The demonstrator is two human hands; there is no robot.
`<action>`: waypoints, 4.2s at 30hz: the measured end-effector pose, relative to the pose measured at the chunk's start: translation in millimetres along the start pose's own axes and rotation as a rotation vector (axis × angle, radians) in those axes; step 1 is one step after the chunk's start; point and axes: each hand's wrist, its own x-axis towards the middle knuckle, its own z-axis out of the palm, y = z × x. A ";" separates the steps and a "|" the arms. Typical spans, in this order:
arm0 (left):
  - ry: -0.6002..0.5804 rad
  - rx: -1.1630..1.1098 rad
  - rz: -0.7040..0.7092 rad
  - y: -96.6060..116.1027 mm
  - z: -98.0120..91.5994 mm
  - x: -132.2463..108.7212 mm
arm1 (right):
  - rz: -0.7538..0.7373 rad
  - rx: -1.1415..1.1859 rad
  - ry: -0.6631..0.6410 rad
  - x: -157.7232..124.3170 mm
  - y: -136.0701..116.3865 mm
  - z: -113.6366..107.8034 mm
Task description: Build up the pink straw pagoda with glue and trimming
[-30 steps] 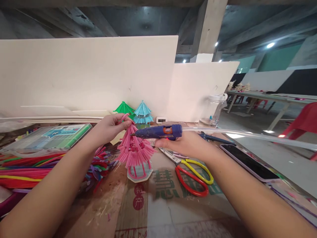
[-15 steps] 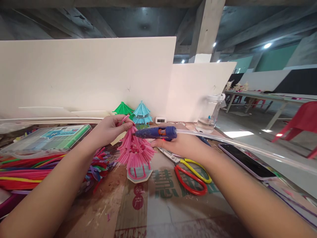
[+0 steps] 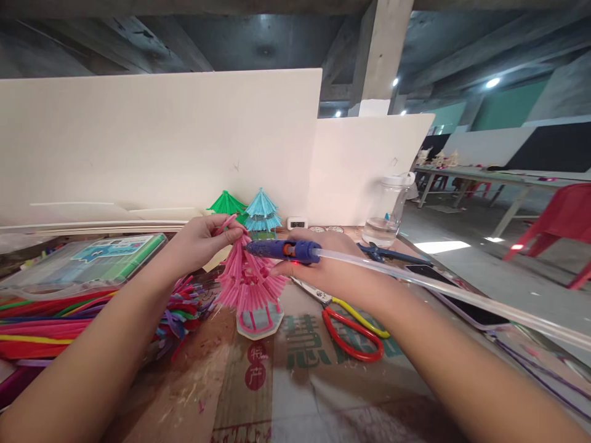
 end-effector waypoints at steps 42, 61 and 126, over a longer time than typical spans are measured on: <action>-0.012 0.006 -0.028 0.0 -1.8 0.5 | 0.085 0.191 -0.083 -4.3 13.2 5.7; -0.011 0.011 -0.033 3.2 1.4 -1.2 | -0.050 0.101 -0.167 -3.0 1.3 -6.2; 0.056 0.129 0.003 16.0 4.5 -2.8 | -0.122 -0.089 -0.204 -6.5 -9.6 -26.2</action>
